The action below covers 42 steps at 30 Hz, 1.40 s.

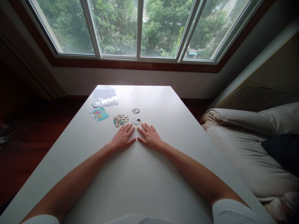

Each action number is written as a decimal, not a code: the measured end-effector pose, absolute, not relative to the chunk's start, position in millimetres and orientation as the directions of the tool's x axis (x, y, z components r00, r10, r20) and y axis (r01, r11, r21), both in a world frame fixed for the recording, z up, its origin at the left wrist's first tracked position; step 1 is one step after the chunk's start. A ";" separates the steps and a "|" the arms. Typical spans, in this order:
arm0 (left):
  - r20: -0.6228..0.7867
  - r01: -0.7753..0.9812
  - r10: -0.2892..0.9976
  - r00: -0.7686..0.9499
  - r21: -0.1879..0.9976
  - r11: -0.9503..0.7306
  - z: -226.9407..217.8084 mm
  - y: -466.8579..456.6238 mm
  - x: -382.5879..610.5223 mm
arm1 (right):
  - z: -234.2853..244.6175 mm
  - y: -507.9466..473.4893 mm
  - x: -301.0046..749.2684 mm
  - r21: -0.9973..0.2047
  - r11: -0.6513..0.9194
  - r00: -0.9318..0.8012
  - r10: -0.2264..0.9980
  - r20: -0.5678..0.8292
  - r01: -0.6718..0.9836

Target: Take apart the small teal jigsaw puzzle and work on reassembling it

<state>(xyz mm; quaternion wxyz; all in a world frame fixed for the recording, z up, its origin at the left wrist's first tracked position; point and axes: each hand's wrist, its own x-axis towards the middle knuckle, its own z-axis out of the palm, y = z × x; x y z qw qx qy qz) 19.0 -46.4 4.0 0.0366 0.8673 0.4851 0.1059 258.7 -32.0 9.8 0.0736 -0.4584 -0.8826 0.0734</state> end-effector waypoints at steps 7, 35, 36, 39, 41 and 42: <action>0.148 0.823 0.841 0.520 0.174 -0.540 0.5 -45.9 13.3 | 10.9 -33.0 260.6 -0.192 0.557 -0.559 0.828 0.046 0.808; 0.082 0.817 0.829 0.554 0.141 -0.560 7.4 -44.9 8.2 | 25.2 -36.9 260.1 -0.169 0.571 -0.586 0.808 -0.059 0.804; 0.080 0.818 0.830 0.552 0.141 -0.558 7.0 -44.6 8.3 | 25.8 -36.9 259.9 -0.165 0.567 -0.582 0.811 -0.061 0.807; 0.077 0.821 0.833 0.547 0.143 -0.553 6.2 -42.7 8.5 | 25.8 -36.5 259.8 -0.156 0.558 -0.571 0.819 -0.054 0.815; 0.076 0.826 0.838 0.540 0.145 -0.545 6.4 -40.9 8.4 | 24.9 -35.9 259.6 -0.154 0.558 -0.571 0.820 -0.048 0.815; 0.076 0.827 0.840 0.538 0.145 -0.543 6.7 -40.2 8.3 | 24.4 -35.6 259.4 -0.154 0.559 -0.571 0.820 -0.045 0.815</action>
